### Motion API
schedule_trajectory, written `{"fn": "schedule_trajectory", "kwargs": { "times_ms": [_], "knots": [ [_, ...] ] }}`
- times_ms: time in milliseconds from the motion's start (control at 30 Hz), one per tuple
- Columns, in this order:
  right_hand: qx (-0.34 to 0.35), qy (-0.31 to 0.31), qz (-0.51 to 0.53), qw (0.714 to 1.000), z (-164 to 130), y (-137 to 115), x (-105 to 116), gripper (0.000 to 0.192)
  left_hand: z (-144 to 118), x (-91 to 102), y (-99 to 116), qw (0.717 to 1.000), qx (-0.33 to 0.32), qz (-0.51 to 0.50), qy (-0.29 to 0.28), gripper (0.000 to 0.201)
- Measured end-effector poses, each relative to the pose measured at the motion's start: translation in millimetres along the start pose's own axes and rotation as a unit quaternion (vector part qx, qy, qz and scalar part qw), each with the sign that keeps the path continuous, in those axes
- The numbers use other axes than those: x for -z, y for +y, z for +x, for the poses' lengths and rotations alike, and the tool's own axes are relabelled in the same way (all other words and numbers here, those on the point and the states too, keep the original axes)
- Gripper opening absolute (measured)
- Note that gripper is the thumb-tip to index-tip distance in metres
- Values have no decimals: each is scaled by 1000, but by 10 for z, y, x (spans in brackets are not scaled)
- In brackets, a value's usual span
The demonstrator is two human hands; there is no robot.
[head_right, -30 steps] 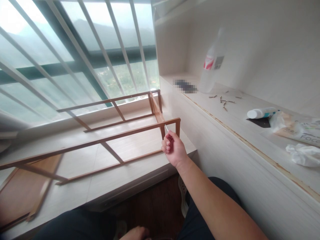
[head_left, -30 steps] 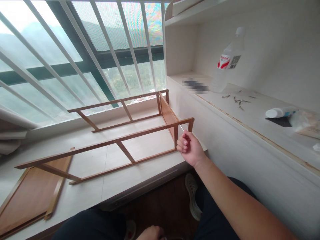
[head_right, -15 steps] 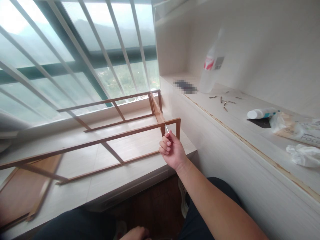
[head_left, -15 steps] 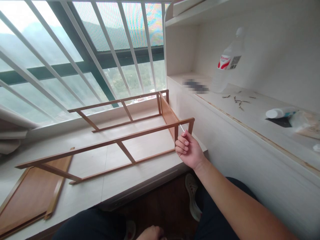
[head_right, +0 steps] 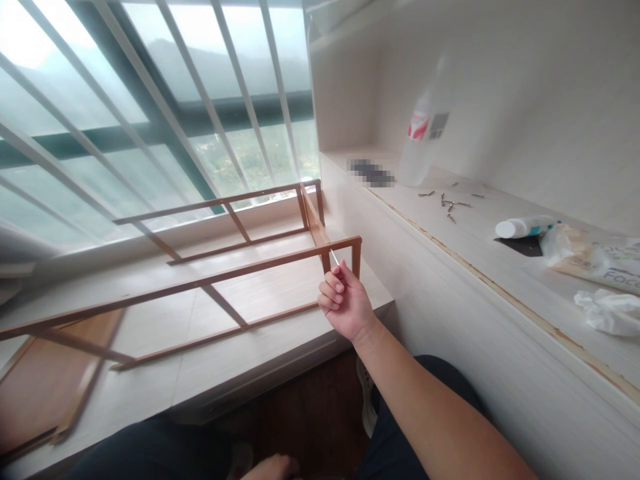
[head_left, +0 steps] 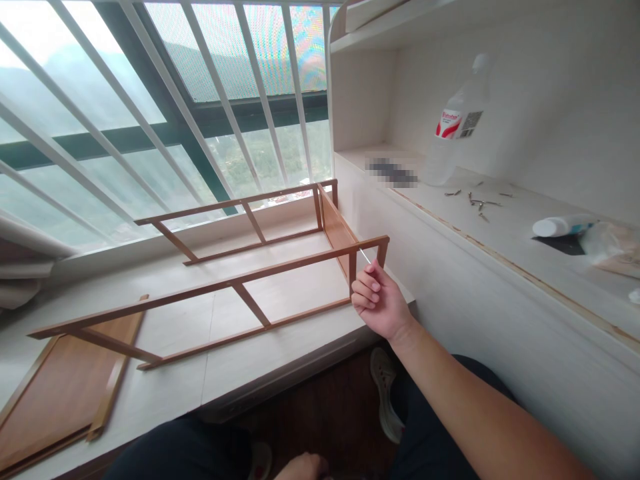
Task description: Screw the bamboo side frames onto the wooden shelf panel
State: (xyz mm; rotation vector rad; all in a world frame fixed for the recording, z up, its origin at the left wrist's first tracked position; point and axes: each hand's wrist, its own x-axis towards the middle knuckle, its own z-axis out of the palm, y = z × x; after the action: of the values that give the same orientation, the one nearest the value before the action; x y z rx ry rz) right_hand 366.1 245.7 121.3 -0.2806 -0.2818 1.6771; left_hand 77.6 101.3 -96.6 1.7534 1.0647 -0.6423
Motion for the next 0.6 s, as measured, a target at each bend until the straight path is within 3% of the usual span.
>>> {"fn": "schedule_trajectory", "kwargs": {
  "times_ms": [267, 367, 433, 500, 533, 600],
  "knots": [
    [12, -19, 3, 1000, -52, 35, -41, 22, 22, -11, 10, 1000, 5, 4, 3, 49],
    [12, -12, -88, 996, -38, 40, -14, 27, 22, -10, 12, 1000, 9, 4, 4, 47],
    [19, 15, -219, 976, -24, 35, 27, 34, 19, -12, 20, 1000, 11, 4, 5, 46],
    [52, 43, -419, 906, -19, 17, 75, 39, 11, -14, 38, 1000, 15, 2, 6, 45],
    [83, 53, -528, 843, -22, 4, 98, 41, 5, -13, 52, 1000, 18, 2, 8, 45],
    [150, 58, -705, 691, -33, -31, 136, 42, -14, -2, 88, 1000, 26, 3, 13, 45]
  ]
}}
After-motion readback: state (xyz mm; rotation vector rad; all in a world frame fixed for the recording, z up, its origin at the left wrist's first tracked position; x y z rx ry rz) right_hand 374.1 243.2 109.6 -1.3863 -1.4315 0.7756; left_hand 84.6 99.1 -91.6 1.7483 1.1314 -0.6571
